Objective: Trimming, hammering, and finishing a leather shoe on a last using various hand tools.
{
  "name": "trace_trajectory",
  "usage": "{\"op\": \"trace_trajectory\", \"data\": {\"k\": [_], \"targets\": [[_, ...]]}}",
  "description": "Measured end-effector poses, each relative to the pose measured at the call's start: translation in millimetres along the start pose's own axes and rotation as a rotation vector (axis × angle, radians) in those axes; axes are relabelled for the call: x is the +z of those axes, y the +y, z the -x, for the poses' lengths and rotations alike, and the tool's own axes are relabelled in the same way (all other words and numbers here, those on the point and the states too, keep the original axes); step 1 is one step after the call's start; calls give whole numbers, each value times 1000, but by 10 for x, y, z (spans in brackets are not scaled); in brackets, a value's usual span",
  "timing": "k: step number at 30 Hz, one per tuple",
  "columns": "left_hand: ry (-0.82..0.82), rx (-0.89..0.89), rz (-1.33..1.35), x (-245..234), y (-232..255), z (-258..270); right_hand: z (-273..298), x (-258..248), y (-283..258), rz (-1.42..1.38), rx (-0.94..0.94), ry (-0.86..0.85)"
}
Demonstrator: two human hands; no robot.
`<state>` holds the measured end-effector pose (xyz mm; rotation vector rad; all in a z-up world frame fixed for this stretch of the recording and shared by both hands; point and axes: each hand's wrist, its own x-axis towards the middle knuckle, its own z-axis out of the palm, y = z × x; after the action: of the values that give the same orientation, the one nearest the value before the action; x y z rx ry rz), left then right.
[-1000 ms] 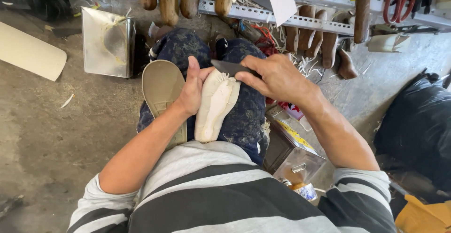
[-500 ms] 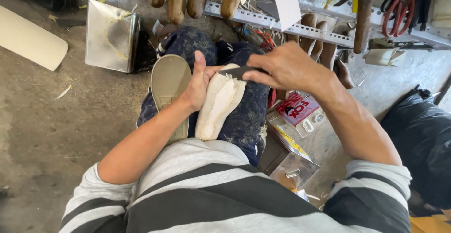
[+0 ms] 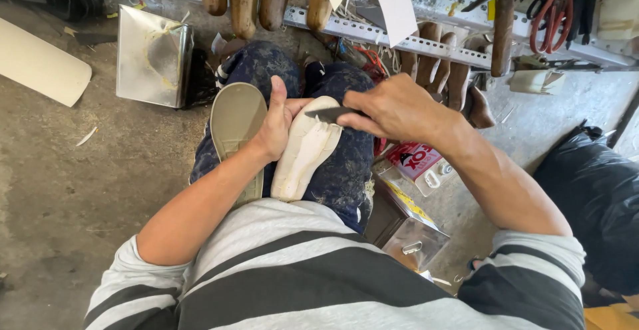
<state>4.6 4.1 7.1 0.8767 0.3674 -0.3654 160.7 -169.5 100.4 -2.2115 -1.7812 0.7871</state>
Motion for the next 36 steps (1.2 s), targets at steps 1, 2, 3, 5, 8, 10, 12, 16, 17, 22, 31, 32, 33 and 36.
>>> {"op": "trace_trajectory", "data": {"k": [1,2,3,5,8,10,12,16,17,22,31,32,33,36], "targets": [[6,8,2,14,36,-5,43,-16,-3,5,-9,-2],[13,16,-2,26,68,-6,88,-28,-9,40,-2,10],[16,14,-6,43,83,14,157,-16,-40,68,13,22],[29,5,10,46,66,22,198,-44,-87,80,21,55],[56,-7,32,142,170,59,361,-36,-56,23,80,131],[67,-15,41,199,200,99,462,27,-74,-47,137,171],[102,-11,88,205,204,101,478,93,-113,-321,292,393],[78,-6,40,-16,-41,-60,46,321,-440,-447,178,531],[59,-18,67,-75,-123,-95,-36,434,-477,-323,162,601],[48,-15,90,-214,-326,-165,-108,978,-394,-92,91,710],[111,-24,95,29,50,18,495,1031,-709,-465,611,696],[108,-36,92,-8,-30,-7,493,1054,-712,-513,665,759],[104,-33,83,-58,-62,-78,452,1046,-663,-555,706,832],[105,-46,84,-27,-71,-93,274,1124,-764,-604,605,950]]}}
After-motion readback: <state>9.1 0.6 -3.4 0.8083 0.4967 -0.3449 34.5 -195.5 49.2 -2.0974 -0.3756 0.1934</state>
